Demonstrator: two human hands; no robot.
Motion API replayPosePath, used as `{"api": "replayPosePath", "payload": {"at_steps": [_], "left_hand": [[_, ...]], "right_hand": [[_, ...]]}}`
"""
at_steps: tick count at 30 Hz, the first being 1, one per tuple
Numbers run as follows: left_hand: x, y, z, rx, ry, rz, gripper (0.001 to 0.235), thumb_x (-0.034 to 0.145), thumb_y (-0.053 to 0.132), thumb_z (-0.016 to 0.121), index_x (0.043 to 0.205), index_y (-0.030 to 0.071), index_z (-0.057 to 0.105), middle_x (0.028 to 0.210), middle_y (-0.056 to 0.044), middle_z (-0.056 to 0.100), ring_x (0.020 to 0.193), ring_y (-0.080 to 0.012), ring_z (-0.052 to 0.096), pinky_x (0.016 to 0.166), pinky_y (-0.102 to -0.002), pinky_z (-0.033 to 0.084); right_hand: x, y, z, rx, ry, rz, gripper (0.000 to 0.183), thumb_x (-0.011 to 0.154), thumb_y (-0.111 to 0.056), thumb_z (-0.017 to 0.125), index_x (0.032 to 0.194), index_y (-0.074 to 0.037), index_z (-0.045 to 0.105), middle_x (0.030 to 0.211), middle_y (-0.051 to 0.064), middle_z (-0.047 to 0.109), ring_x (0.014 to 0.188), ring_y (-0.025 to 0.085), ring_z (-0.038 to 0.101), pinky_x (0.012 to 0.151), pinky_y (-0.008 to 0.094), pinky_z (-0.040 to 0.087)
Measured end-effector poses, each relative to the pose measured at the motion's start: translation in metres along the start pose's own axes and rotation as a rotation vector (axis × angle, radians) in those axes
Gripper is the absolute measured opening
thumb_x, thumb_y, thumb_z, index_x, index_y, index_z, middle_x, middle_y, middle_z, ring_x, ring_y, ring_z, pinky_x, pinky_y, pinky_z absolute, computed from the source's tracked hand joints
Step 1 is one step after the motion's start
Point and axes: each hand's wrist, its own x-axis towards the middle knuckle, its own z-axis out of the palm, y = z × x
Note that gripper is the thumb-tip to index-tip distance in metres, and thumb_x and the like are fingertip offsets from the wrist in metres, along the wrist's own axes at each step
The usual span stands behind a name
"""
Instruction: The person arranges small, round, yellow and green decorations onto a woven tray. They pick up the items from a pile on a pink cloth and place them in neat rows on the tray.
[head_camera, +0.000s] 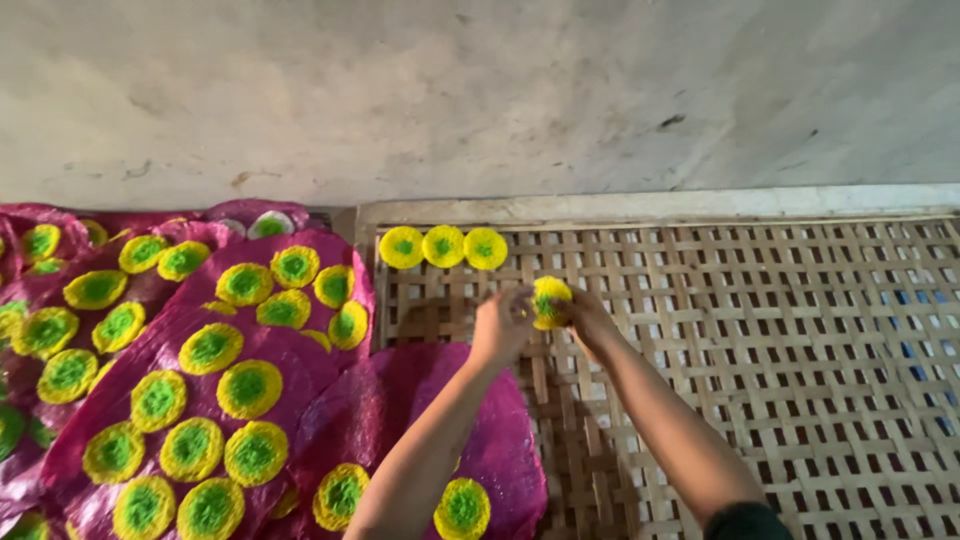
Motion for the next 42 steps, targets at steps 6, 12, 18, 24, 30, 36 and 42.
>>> {"api": "replayPosePath", "payload": {"at_steps": [6, 12, 18, 24, 30, 36, 42], "left_hand": [[0.014, 0.001, -0.005, 0.263, 0.089, 0.008, 0.029, 0.084, 0.010, 0.069, 0.113, 0.007, 0.067, 0.105, -0.019, 0.065, 0.095, -0.0401, 0.065, 0.081, -0.046, 0.054], [-0.059, 0.028, -0.028, 0.444, 0.068, -0.001, 0.042, 0.083, 0.019, 0.073, 0.120, 0.003, 0.062, 0.117, -0.023, 0.063, 0.109, -0.0450, 0.060, 0.089, -0.048, 0.053], [-0.138, 0.023, -0.082, 0.769, -0.207, -0.186, 0.052, 0.084, 0.022, 0.074, 0.131, 0.008, 0.057, 0.126, -0.018, 0.061, 0.122, -0.0370, 0.056, 0.105, -0.045, 0.047], [-0.183, 0.002, -0.113, 0.957, -0.410, -0.391, 0.078, 0.077, 0.027, 0.079, 0.148, 0.018, 0.048, 0.146, -0.010, 0.048, 0.128, -0.0310, 0.049, 0.109, -0.041, 0.044], [-0.193, -0.009, -0.128, 0.991, -0.329, -0.341, 0.048, 0.082, 0.036, 0.076, 0.123, 0.017, 0.061, 0.120, -0.009, 0.062, 0.118, -0.0282, 0.058, 0.105, -0.043, 0.048], [-0.207, 0.023, -0.116, 0.791, -0.203, -0.225, 0.023, 0.084, 0.030, 0.071, 0.095, 0.011, 0.062, 0.094, -0.012, 0.070, 0.091, -0.0359, 0.068, 0.078, -0.047, 0.055], [-0.240, 0.063, -0.075, 0.500, -0.156, -0.182, 0.034, 0.079, 0.025, 0.078, 0.097, 0.005, 0.057, 0.091, -0.015, 0.072, 0.079, -0.0359, 0.073, 0.065, -0.046, 0.057]], "right_hand": [[0.127, 0.020, -0.031, -0.028, 0.132, 0.065, 0.032, 0.090, -0.016, 0.065, 0.120, -0.006, 0.065, 0.110, 0.008, 0.073, 0.103, 0.022, 0.070, 0.087, 0.040, 0.057], [0.182, 0.020, 0.004, -0.479, 0.195, -0.173, 0.042, 0.083, -0.015, 0.067, 0.124, -0.009, 0.063, 0.111, 0.011, 0.071, 0.102, 0.027, 0.069, 0.085, 0.044, 0.055], [0.174, 0.024, 0.023, -1.161, 0.415, -0.491, 0.047, 0.080, -0.015, 0.075, 0.124, -0.006, 0.060, 0.119, 0.022, 0.063, 0.110, 0.041, 0.061, 0.090, 0.051, 0.052], [0.065, -0.020, 0.067, -1.056, 0.495, -0.564, 0.057, 0.082, -0.018, 0.077, 0.133, -0.005, 0.054, 0.119, 0.018, 0.057, 0.106, 0.037, 0.057, 0.089, 0.049, 0.050], [-0.144, 0.038, 0.097, -0.692, 0.004, -0.304, 0.030, 0.094, -0.015, 0.073, 0.122, -0.007, 0.066, 0.106, 0.008, 0.069, 0.089, 0.018, 0.066, 0.079, 0.033, 0.057], [-0.232, 0.116, 0.109, -0.140, -0.097, 0.008, 0.031, 0.100, -0.019, 0.071, 0.124, -0.001, 0.064, 0.100, 0.008, 0.070, 0.088, 0.015, 0.066, 0.081, 0.032, 0.055], [-0.240, 0.124, 0.130, 0.395, 0.036, 0.266, 0.032, 0.098, -0.022, 0.060, 0.121, -0.002, 0.066, 0.104, 0.008, 0.076, 0.094, 0.018, 0.074, 0.087, 0.033, 0.059]]}}
